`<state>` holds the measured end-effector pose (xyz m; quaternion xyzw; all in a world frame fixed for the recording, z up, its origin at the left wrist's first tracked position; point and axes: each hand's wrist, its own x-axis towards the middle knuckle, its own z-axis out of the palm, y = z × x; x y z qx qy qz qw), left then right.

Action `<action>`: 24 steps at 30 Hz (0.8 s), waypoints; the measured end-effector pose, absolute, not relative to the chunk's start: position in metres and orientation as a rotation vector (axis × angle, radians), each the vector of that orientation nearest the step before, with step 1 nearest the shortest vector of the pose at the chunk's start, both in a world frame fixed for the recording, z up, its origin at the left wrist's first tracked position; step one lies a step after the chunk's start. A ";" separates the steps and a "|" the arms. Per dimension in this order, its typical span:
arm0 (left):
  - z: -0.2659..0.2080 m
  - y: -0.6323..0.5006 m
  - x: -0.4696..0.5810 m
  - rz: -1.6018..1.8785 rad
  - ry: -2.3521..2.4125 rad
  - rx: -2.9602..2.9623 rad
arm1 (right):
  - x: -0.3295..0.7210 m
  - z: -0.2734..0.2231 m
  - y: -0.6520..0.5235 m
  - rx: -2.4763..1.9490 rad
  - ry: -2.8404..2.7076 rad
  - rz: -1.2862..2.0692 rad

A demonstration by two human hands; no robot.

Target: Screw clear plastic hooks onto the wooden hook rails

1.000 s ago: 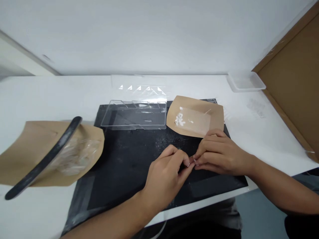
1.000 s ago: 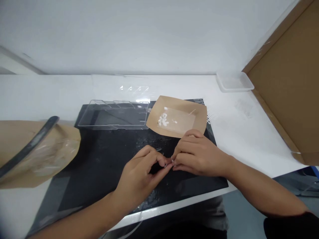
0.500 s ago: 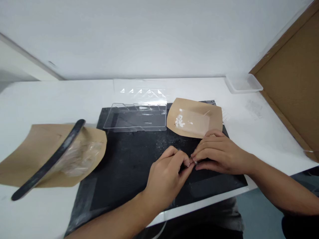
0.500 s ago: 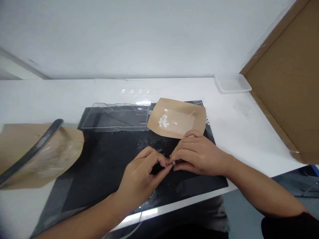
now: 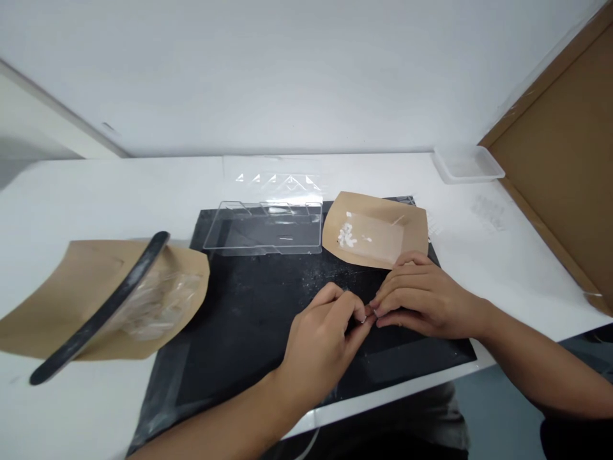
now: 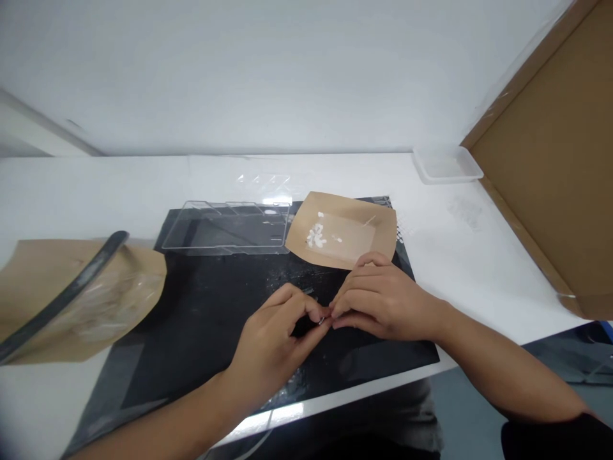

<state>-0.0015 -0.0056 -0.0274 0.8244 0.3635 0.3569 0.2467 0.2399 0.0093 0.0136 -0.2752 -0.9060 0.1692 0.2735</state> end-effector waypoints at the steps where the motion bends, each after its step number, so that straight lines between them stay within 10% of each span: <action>1: -0.028 -0.006 -0.001 0.971 0.996 2.248 | 0.240 0.014 0.009 -0.738 -2.434 0.458; 24: -0.027 -0.001 0.002 1.036 0.878 2.358 | 0.246 0.011 0.012 -0.990 -2.238 0.171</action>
